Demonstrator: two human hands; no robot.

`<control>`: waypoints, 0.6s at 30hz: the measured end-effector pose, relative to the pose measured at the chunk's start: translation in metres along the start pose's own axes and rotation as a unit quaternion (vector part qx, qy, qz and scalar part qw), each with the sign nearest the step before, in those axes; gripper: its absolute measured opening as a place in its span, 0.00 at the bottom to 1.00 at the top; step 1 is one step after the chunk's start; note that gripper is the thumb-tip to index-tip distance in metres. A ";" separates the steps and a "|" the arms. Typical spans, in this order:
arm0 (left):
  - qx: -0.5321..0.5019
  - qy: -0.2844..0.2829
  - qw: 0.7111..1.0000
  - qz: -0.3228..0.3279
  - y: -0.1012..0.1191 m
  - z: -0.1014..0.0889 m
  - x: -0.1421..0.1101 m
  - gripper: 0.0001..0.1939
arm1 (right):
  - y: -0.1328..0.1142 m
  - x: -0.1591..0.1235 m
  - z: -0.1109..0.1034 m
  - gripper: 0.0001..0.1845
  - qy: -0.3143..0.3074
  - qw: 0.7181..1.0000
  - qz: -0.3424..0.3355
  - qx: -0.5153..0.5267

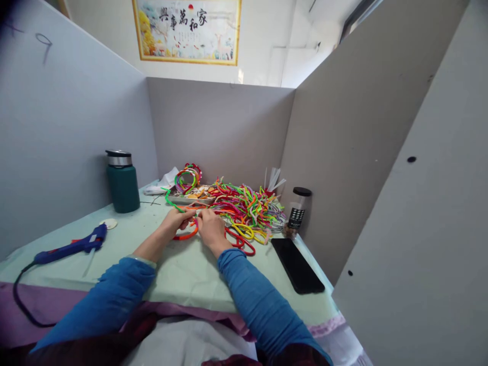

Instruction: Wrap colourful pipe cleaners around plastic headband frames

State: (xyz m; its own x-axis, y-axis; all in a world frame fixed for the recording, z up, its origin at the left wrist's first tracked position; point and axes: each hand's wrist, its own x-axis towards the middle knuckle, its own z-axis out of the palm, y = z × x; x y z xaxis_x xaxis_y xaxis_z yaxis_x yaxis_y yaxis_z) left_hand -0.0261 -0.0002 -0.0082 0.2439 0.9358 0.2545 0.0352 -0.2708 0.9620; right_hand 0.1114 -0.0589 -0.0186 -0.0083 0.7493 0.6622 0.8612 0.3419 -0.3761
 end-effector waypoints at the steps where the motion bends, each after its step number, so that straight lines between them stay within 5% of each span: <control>1: -0.010 -0.007 1.000 -0.008 -0.001 0.000 0.000 0.18 | 0.000 0.000 0.000 0.07 -0.006 1.000 -0.005 -0.017; 18: -0.062 -0.101 0.992 -0.035 0.005 0.001 -0.006 0.17 | 0.014 0.006 0.000 0.12 0.046 0.999 0.007 -0.016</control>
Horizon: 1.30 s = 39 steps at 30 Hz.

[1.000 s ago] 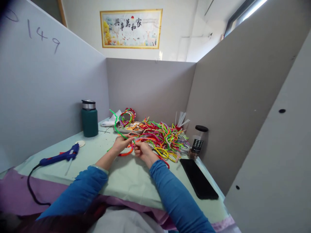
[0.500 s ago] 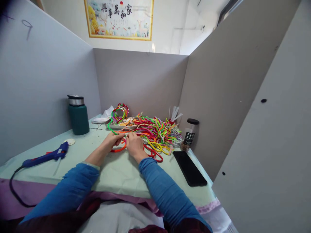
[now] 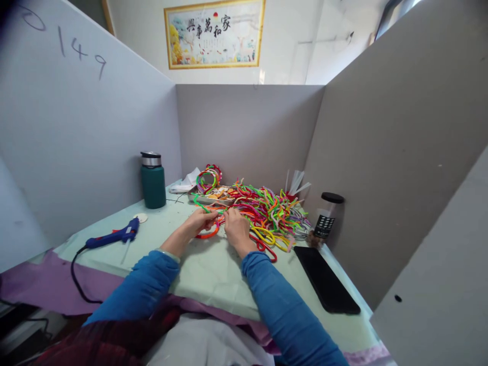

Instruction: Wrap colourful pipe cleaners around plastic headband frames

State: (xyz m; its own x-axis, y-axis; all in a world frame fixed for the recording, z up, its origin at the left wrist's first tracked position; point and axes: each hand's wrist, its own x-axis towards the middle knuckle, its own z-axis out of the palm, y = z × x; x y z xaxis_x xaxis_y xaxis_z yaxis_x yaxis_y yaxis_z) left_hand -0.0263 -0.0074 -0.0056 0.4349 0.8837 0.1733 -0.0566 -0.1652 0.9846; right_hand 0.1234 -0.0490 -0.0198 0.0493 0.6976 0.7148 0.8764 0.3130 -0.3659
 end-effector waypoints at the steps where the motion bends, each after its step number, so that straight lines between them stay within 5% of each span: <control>1: 0.017 0.003 1.000 0.015 -0.001 -0.001 0.001 0.17 | -0.001 0.001 0.000 0.12 -0.009 0.999 0.018 0.030; 3: 0.066 0.026 0.996 0.053 -0.004 -0.002 0.004 0.18 | -0.004 0.002 -0.002 0.13 -0.052 0.986 0.081 0.133; 5: 0.110 0.069 0.988 0.078 -0.008 -0.003 0.008 0.17 | -0.007 0.005 -0.003 0.15 -0.142 0.927 0.176 0.299; 9: 0.167 0.093 0.978 0.084 -0.013 -0.001 0.012 0.18 | -0.004 0.011 -0.008 0.12 -0.295 0.662 0.319 0.611; 10: 0.178 0.080 0.977 0.083 -0.013 -0.001 0.011 0.17 | -0.002 0.013 -0.010 0.12 -0.295 0.613 0.334 0.652; 12: 0.194 0.057 0.976 0.078 -0.011 0.001 0.009 0.16 | 0.004 0.016 -0.013 0.12 -0.269 0.568 0.358 0.691; 14: 0.201 0.058 0.976 0.064 -0.008 0.002 0.006 0.15 | 0.009 0.016 -0.014 0.12 -0.243 0.590 0.368 0.676; 20: 0.116 0.101 0.988 -0.016 0.003 -0.002 0.001 0.12 | 0.015 0.011 -0.008 0.10 -0.083 0.871 0.207 0.437; 23: 0.049 0.107 0.992 -0.050 0.004 -0.003 0.002 0.08 | 0.017 0.009 -0.005 0.09 -0.048 0.937 0.091 0.333; 32: 0.039 0.043 0.995 -0.077 0.003 -0.001 -0.001 0.10 | 0.011 0.005 -0.010 0.08 0.018 0.972 -0.081 0.218; 39: 0.009 -0.108 0.994 -0.026 0.003 -0.004 -0.006 0.15 | 0.019 0.008 -0.012 0.15 -0.052 0.955 0.038 0.289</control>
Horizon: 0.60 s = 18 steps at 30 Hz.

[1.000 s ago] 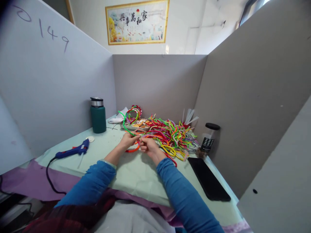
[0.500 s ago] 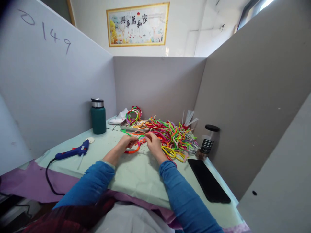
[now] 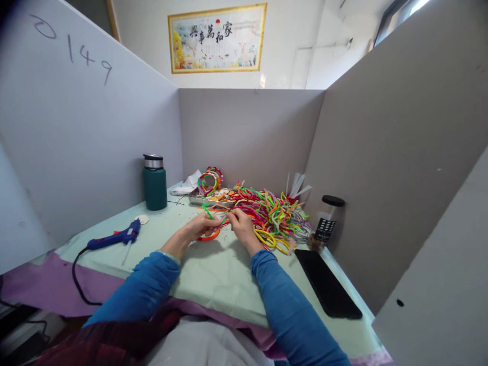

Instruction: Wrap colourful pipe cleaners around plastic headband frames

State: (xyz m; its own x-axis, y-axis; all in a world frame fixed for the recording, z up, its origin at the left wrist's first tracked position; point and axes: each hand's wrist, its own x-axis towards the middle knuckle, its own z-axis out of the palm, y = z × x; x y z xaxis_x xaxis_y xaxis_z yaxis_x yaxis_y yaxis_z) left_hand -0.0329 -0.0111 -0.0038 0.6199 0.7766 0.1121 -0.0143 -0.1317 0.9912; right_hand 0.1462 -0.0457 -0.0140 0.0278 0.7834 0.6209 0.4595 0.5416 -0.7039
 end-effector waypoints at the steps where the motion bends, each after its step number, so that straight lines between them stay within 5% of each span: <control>1: 0.009 -0.006 1.000 0.010 0.000 0.000 0.000 0.16 | 0.001 0.001 -0.001 0.16 -0.006 1.000 0.019 0.015; 3: 0.035 0.011 0.999 0.034 -0.002 -0.001 0.001 0.18 | 0.002 0.002 -0.002 0.18 -0.013 0.998 0.050 0.044; 6: 0.091 0.113 0.987 0.064 -0.005 0.000 0.006 0.21 | 0.000 0.002 0.003 0.18 -0.028 0.979 0.150 0.137; 9: 0.110 0.226 0.965 0.072 -0.007 0.000 0.011 0.21 | -0.007 0.001 0.012 0.15 -0.089 0.915 0.271 0.285; 11: 0.090 0.244 0.963 0.070 -0.008 -0.002 0.013 0.21 | -0.010 0.001 0.015 0.14 -0.122 0.881 0.302 0.343; 14: 0.064 0.186 0.979 0.052 -0.011 -0.005 0.013 0.24 | -0.009 0.002 0.013 0.15 -0.066 0.920 0.267 0.278; 16: 0.053 0.166 0.984 0.042 -0.012 -0.007 0.012 0.26 | -0.007 0.001 0.009 0.16 0.025 0.974 0.173 0.142; 18: 0.033 0.173 0.984 0.037 -0.013 -0.007 0.012 0.26 | -0.007 -0.001 0.005 0.15 0.092 0.995 0.039 -0.001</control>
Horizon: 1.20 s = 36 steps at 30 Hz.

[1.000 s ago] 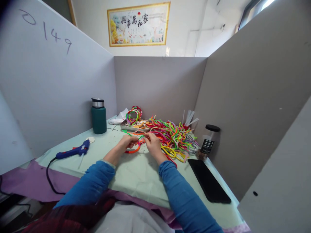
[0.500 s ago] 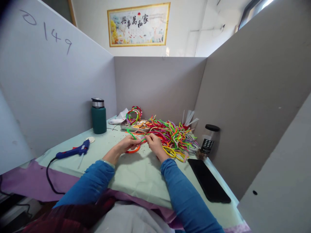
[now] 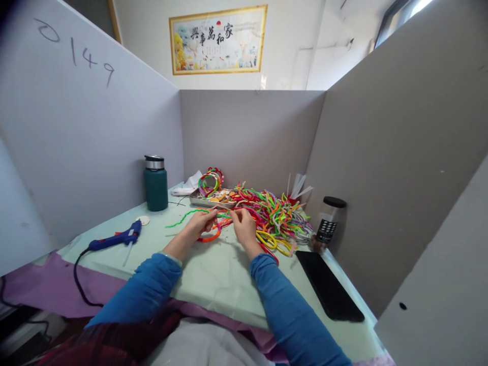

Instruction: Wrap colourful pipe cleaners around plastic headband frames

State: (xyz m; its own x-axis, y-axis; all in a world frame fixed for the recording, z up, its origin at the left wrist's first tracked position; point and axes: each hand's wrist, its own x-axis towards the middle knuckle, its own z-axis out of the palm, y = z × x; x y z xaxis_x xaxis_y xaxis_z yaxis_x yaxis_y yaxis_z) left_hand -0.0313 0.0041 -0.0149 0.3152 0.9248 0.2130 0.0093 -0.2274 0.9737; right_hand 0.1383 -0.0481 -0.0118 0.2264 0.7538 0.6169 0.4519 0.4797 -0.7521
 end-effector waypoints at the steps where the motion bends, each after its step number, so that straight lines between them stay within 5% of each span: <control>1: -0.012 0.003 1.000 -0.006 0.000 0.000 -0.001 0.26 | 0.000 -0.001 -0.001 0.14 0.014 0.996 -0.068 -0.051; 5: -0.054 -0.030 0.998 -0.021 0.004 0.004 -0.004 0.25 | -0.003 -0.006 0.003 0.09 -0.030 0.959 -0.207 -0.191; 18: -0.112 -0.009 0.992 -0.055 0.005 0.002 -0.001 0.21 | -0.003 -0.008 0.000 0.09 -0.037 0.918 -0.262 -0.295; 27: -0.096 -0.020 0.994 -0.039 0.009 0.004 -0.004 0.21 | -0.007 -0.009 0.002 0.12 -0.081 0.927 -0.273 -0.243; 30: -0.067 -0.027 0.997 -0.003 0.007 0.003 -0.002 0.22 | -0.008 -0.008 0.005 0.12 -0.060 0.966 -0.204 -0.145; 33: -0.037 -0.031 0.998 0.044 0.006 0.004 -0.003 0.23 | -0.007 -0.005 0.010 0.11 -0.059 0.998 -0.024 0.017; 36: -0.029 -0.033 0.996 0.080 0.009 0.006 -0.005 0.23 | -0.005 -0.002 0.013 0.10 -0.141 0.958 0.178 0.177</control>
State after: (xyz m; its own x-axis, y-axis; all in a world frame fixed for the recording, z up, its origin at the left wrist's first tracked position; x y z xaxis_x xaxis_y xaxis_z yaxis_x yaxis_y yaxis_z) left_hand -0.0273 -0.0046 -0.0072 0.3708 0.8554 0.3616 -0.1008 -0.3500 0.9313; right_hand 0.1251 -0.0461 -0.0124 0.0467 0.9652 0.2572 0.0579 0.2544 -0.9654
